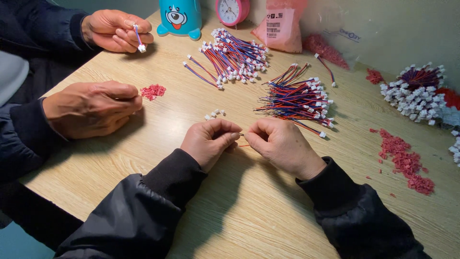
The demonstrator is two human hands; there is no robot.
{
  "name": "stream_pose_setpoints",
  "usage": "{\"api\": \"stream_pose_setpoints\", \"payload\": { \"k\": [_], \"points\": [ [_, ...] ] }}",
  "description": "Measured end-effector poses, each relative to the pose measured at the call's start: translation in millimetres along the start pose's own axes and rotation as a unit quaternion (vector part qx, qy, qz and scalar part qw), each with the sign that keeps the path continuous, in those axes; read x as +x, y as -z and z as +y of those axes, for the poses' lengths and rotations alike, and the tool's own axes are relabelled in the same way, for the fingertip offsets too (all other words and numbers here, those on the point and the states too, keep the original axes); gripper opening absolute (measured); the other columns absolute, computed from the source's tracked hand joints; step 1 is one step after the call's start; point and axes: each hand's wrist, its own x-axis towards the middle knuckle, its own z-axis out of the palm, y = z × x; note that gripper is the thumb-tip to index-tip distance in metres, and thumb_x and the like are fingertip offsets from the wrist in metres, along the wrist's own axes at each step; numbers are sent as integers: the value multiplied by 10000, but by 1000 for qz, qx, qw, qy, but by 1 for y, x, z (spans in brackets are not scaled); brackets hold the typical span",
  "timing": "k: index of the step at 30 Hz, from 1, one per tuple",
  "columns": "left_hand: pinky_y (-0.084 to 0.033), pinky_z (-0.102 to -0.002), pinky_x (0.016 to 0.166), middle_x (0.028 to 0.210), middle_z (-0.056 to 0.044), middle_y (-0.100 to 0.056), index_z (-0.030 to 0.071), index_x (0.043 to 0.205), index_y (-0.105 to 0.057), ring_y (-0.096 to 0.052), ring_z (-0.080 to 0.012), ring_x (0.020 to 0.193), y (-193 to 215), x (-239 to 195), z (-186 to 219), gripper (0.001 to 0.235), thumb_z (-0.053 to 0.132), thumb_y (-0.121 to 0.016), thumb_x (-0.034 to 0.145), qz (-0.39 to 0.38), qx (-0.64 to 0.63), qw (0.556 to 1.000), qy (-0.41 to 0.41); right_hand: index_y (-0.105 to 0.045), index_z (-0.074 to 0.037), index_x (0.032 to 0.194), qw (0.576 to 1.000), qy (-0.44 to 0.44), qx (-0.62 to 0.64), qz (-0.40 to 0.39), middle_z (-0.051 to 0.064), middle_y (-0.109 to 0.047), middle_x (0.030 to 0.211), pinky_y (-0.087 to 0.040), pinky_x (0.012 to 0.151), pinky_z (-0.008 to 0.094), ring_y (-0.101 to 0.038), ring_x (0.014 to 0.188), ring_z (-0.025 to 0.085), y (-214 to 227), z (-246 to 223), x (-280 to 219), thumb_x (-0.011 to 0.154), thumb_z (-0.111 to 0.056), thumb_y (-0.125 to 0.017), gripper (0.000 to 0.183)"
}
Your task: Assembling small electronic wire harnesses by inserting wires into plastic connectors by hand.
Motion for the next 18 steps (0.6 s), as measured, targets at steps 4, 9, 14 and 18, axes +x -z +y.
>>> {"api": "stream_pose_setpoints", "payload": {
  "k": [4,9,14,18],
  "points": [
    [-625,-279,566,771,-179,-724,-6,982,-725,-714,-193,633,3,2,-1,164,-7,-727,818,6,2,1000,-6,-766,-132,786,998,-12,63,3,7,-615,566,-423,548,217,-535,601,83,-9,12,1,786,-149,-712,57],
    [-631,-281,589,763,-182,-723,-18,970,-727,-717,-200,661,-1,-4,2,162,-10,-735,809,7,-22,1000,-3,-765,-122,786,996,-21,87,-11,-17,-595,565,-408,538,214,-504,590,83,-11,22,3,776,-140,-718,51],
    [-630,-285,595,779,-171,-725,-15,977,-727,-707,-186,672,1,1,-2,163,-1,-735,815,3,-11,1000,-6,-758,-120,796,997,23,75,1,21,-614,595,-432,555,229,-534,610,93,-9,21,5,782,-137,-720,43],
    [-633,-287,599,776,-165,-725,-13,974,-727,-706,-181,672,2,1,-1,155,6,-734,820,0,1,1000,-10,-752,-139,804,996,77,39,25,52,-625,637,-467,575,249,-581,631,116,-7,18,4,791,-152,-734,26]
  ]
}}
